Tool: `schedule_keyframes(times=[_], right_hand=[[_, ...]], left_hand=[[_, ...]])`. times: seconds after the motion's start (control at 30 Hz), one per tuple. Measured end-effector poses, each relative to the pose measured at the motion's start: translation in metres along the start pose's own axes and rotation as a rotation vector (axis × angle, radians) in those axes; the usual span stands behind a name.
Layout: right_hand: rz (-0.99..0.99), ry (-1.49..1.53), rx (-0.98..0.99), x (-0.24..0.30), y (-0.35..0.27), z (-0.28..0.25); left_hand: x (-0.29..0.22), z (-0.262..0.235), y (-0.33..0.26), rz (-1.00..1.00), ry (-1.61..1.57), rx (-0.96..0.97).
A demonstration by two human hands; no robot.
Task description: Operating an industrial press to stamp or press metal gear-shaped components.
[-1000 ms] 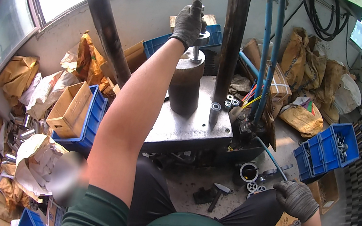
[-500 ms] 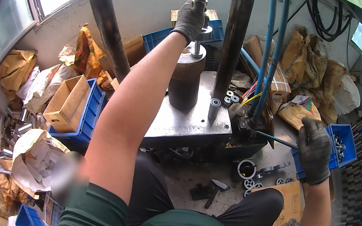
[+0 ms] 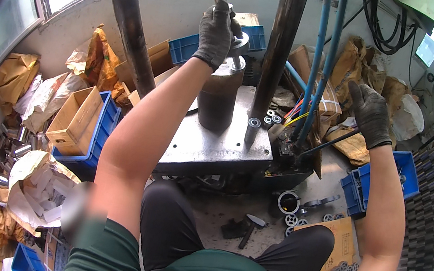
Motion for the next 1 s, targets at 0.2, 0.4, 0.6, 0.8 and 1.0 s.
schedule_keyframes(times=[0.2,0.4,0.6,0.8,1.0], right_hand=[[0.006,0.119,0.032,0.006,-0.016,-0.012],[-0.057,0.209,-0.008,0.026,-0.063,-0.027],[0.072,0.284,-0.018,0.013,-0.160,-0.043],[0.411,0.998,-0.429,0.002,-0.297,0.012],[1.256,1.448,0.231,0.056,-0.388,0.156]], left_hand=[[0.003,-0.036,-0.159,-0.150,-0.799,-0.080],[0.092,-0.095,-0.289,-0.960,-1.034,-0.405],[0.163,-0.126,-0.306,-1.099,-0.991,-0.270],[0.159,-0.107,-0.328,-1.113,-0.840,-0.305],[0.133,-0.065,-0.392,-1.344,-0.872,-0.312]])
Point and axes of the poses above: each hand's wrist, its own y-axis towards the middle knuckle, its own z-axis out of the palm, x = y × z, the point moved 4 cm from there along y, towards the middle knuckle, and after that the axes turned 1 degree about y, right-handed, at the moved point
